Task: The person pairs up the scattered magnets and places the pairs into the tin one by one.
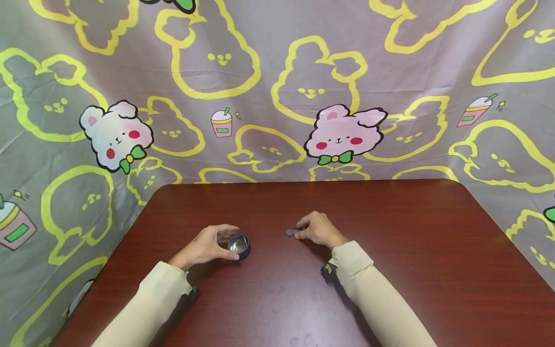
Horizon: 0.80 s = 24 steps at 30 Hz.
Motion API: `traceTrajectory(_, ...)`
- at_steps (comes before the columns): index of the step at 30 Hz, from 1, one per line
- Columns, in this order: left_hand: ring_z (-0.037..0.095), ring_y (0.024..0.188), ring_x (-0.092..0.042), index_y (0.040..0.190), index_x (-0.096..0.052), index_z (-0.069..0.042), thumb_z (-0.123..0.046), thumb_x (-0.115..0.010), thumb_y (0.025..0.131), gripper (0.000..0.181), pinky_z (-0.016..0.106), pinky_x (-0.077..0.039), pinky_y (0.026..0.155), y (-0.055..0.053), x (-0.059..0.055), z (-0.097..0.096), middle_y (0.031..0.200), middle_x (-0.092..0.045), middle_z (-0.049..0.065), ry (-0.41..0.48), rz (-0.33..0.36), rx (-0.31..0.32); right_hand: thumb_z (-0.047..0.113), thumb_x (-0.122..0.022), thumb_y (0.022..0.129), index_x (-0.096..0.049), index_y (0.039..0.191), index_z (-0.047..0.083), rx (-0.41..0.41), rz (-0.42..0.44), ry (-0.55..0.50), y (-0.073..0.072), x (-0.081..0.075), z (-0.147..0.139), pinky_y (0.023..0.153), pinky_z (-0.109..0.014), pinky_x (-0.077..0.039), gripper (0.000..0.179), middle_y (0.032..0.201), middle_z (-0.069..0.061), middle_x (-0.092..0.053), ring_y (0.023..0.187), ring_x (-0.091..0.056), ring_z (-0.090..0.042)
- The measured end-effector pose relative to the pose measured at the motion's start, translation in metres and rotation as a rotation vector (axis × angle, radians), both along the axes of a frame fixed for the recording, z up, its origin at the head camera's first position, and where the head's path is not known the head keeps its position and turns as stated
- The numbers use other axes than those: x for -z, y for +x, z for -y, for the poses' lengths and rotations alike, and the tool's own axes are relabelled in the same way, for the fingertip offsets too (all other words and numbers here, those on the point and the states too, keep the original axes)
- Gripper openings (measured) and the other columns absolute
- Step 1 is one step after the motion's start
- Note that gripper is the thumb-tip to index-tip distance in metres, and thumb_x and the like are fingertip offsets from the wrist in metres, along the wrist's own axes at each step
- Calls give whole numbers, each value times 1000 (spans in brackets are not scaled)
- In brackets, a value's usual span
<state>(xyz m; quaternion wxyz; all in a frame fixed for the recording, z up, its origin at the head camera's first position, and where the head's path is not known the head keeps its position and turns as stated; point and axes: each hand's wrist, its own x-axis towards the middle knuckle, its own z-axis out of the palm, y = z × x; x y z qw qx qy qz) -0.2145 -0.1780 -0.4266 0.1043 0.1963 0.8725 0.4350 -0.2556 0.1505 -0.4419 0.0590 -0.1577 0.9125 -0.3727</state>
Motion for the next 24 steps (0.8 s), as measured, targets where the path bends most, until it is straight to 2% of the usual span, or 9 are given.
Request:
traceTrajectory(4,34,115,-63,131,-57,8,-7,-91,70,71,39,-53,96,2,5,3,122,-66,18,57,30,18,10,-85,78,-79,95,3,-5,-2,1,1,0,0,76,-32,-52,19,89,-5,-75,91,-65,-20)
traceTrajectory(8,35,112,-64,127,-60,9,-3,-90,70,66,36,-54,94,2,7,3,118,-67,18,97,36,10,8,-85,77,-78,91,3,-9,9,-4,1,1,1,70,-29,-50,17,83,-3,-73,81,-62,-16)
traceTrajectory(14,34,111,-65,123,-63,8,-1,-90,69,61,35,-54,93,2,9,2,115,-69,17,109,38,-3,4,-85,76,-70,83,4,4,38,-42,1,0,2,63,-27,-46,16,74,1,-67,69,-57,-12)
traceTrajectory(17,34,111,-65,122,-63,8,0,-90,69,61,34,-55,92,1,10,3,115,-69,17,105,31,-4,2,-82,78,-68,85,2,-5,47,-76,1,-1,1,59,-27,-46,15,72,0,-66,65,-57,-12)
traceTrajectory(21,35,112,-64,123,-63,8,-1,-90,69,62,33,-55,92,0,11,3,116,-68,18,98,30,-8,-2,-75,84,-70,95,-5,-25,120,-169,3,-1,1,54,-26,-50,12,73,-4,-67,60,-61,-13)
traceTrajectory(24,34,112,-64,123,-63,8,-2,-90,69,61,33,-54,92,0,11,2,116,-69,17,94,29,-9,-6,-69,88,-68,103,-12,-30,216,-282,3,0,0,56,-27,-56,16,77,-12,-71,62,-65,-14)
